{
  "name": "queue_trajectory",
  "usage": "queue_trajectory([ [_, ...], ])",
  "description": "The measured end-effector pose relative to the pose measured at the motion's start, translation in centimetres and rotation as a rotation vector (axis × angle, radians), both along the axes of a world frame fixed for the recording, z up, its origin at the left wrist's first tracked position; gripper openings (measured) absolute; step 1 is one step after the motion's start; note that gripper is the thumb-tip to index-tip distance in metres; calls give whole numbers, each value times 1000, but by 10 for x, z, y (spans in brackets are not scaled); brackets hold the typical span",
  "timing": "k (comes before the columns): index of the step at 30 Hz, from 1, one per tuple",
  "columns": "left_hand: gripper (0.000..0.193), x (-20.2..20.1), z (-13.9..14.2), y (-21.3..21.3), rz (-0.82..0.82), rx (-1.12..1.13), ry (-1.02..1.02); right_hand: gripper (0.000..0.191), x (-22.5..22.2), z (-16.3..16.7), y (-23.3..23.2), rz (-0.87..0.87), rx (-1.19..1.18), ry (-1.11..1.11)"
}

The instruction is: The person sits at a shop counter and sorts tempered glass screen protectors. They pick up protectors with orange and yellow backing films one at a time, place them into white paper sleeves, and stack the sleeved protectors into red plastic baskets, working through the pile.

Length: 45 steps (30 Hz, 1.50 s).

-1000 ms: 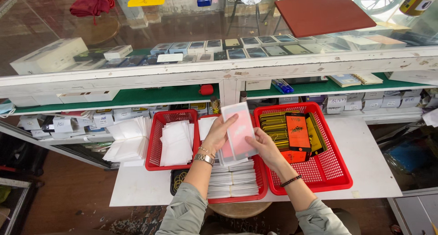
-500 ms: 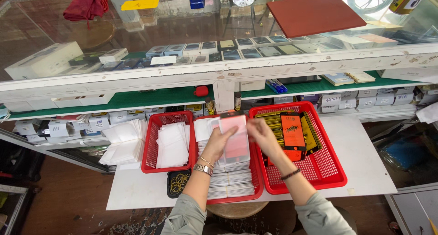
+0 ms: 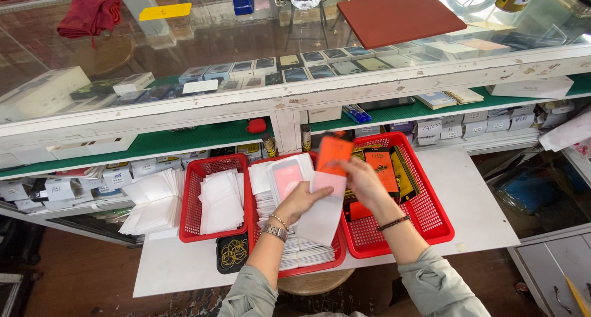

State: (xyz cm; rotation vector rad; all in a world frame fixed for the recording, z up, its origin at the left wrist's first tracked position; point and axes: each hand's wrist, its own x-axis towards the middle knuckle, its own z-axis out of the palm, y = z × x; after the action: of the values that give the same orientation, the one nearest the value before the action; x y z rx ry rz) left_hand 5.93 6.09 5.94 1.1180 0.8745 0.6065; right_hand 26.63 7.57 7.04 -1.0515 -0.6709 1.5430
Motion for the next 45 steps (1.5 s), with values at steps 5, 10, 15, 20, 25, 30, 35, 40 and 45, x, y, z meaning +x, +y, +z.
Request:
queue_trajectory([
  [5,47,-9,-28,-2,120,-28,63,31,68,-6,4,-429,25,-606],
  [10,46,-31,-47,10,603,-14,100,54,95,-30,-12,-356,192,-1298],
  [15,45,-28,-46,11,675,-110,8,58,71,-34,-13,-409,334,-1906],
  [20,41,-13,-30,11,738,-113,-138,50,1,-27,-11,94,71,-696],
  [25,36,-23,-32,17,847,-37,-152,30,-40,-31,-27,649,-15,-489],
  [30,48,-94,-44,28,1146,50,229,29,-38,-27,-26,637,65,-683],
  [35,49,-169,-43,15,1169,457,996,56,-65,-24,-26,254,219,-1320],
  [40,66,-189,-35,7,885,200,1218,85,-95,-38,-28,183,328,-1516],
  [45,89,-183,-33,16,796,391,1260,69,-86,-57,-21,134,213,-1182],
])
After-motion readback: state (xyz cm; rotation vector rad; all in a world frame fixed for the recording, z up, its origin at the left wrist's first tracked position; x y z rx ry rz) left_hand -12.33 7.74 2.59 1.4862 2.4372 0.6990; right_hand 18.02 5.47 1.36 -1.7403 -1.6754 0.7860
